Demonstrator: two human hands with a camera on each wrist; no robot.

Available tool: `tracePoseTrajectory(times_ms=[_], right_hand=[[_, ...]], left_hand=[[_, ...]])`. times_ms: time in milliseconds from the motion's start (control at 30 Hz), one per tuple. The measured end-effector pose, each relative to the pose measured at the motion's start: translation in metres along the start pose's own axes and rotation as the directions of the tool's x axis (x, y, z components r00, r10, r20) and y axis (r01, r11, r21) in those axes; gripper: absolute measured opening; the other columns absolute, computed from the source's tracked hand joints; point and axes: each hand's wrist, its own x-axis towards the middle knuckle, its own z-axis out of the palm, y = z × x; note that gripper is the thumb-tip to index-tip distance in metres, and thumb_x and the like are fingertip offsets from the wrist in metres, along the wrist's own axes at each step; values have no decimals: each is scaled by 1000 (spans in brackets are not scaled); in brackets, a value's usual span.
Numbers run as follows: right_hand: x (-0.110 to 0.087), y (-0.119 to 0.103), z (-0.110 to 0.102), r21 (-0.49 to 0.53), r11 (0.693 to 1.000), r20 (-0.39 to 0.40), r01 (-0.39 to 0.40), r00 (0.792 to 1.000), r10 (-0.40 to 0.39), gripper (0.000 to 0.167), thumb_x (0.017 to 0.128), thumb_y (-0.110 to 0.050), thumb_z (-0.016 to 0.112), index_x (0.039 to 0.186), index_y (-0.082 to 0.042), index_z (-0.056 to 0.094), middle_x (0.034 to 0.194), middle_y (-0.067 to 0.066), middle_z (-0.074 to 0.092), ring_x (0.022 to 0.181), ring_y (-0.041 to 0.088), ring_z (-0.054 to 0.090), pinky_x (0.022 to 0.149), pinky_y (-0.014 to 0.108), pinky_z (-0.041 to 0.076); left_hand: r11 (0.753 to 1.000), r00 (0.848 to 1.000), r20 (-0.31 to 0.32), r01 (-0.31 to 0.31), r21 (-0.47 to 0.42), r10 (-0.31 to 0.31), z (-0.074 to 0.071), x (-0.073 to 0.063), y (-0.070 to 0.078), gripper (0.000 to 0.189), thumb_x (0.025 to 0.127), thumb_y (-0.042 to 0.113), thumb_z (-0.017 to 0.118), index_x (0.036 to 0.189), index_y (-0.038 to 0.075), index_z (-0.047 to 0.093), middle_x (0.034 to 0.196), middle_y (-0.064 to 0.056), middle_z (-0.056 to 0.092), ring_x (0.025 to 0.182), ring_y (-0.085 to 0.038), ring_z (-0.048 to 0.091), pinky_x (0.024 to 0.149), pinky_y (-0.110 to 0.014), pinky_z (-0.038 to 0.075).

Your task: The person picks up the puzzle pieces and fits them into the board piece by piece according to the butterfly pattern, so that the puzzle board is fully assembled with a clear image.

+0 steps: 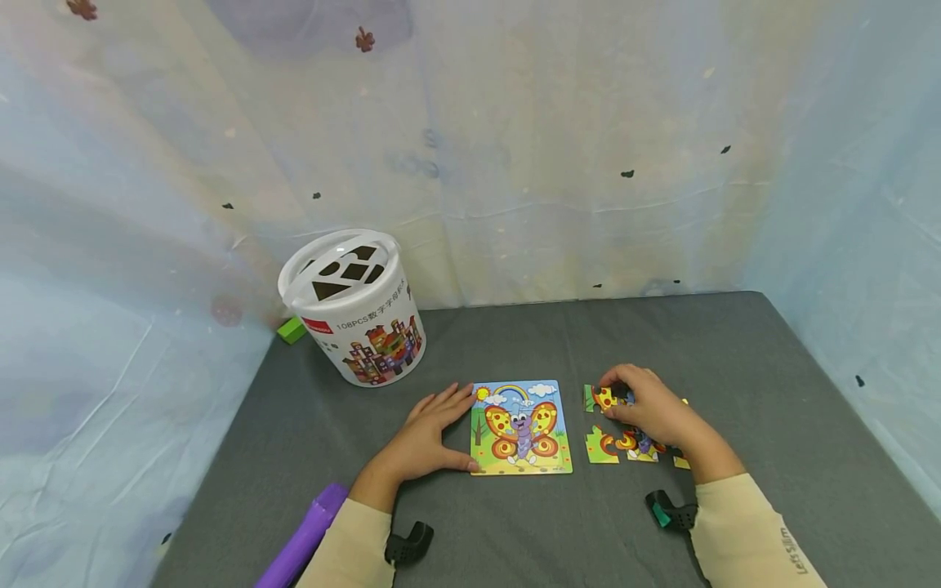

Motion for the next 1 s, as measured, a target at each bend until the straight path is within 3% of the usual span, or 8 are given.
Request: tracePoseTrajectory(times_ms=[167, 300, 533, 733, 1000], right_hand=[[2, -1, 2, 29, 999, -27, -26, 999, 27, 24, 106, -3, 71, 130, -8, 70, 124, 8, 67, 113, 31, 63, 92, 55, 53], [2, -5, 5, 38, 999, -89, 2, 996, 1, 23, 108, -2, 68, 127, -12, 74, 120, 4, 68, 106, 25, 62, 88, 50, 53], [3, -12, 14, 152, 988, -164, 17, 986, 8, 20, 109, -7, 68, 129, -9, 73, 106, 4, 68, 88, 25, 62, 65, 35, 55], [6, -21, 26, 191, 982, -200, 10, 979, 29, 16, 106, -12, 74, 122, -8, 74, 101, 1, 70, 88, 25, 67, 71, 34, 56], [10, -38, 46, 310, 950, -175, 26, 984, 31, 9, 106, -15, 76, 112, -8, 76, 94, 1, 72, 84, 24, 72, 73, 38, 60]], left_hand=[[1000, 1000, 8, 11, 14, -11, 0, 1, -1, 114, 81, 57, 94, 172, 19, 36, 178, 4, 25, 165, -19, 11, 129, -54, 2], [1000, 1000, 9, 11, 14, -11, 1, 1, -1, 114, 82, 57, 94, 172, 19, 36, 178, 5, 24, 165, -19, 11, 129, -55, 2], [1000, 1000, 8, 8, 12, -8, 0, 1, 0, 114, 81, 56, 94, 172, 19, 36, 178, 3, 25, 165, -20, 12, 129, -56, 2], [1000, 1000, -5, -8, -2, 8, 0, 1, 0, 112, 81, 55, 95, 171, 16, 39, 178, 1, 28, 165, -24, 14, 128, -60, 4], [1000, 1000, 2, 6, 14, -6, 1, 1, -2, 114, 81, 56, 94, 172, 19, 37, 178, 5, 25, 165, -19, 12, 129, -56, 3]])
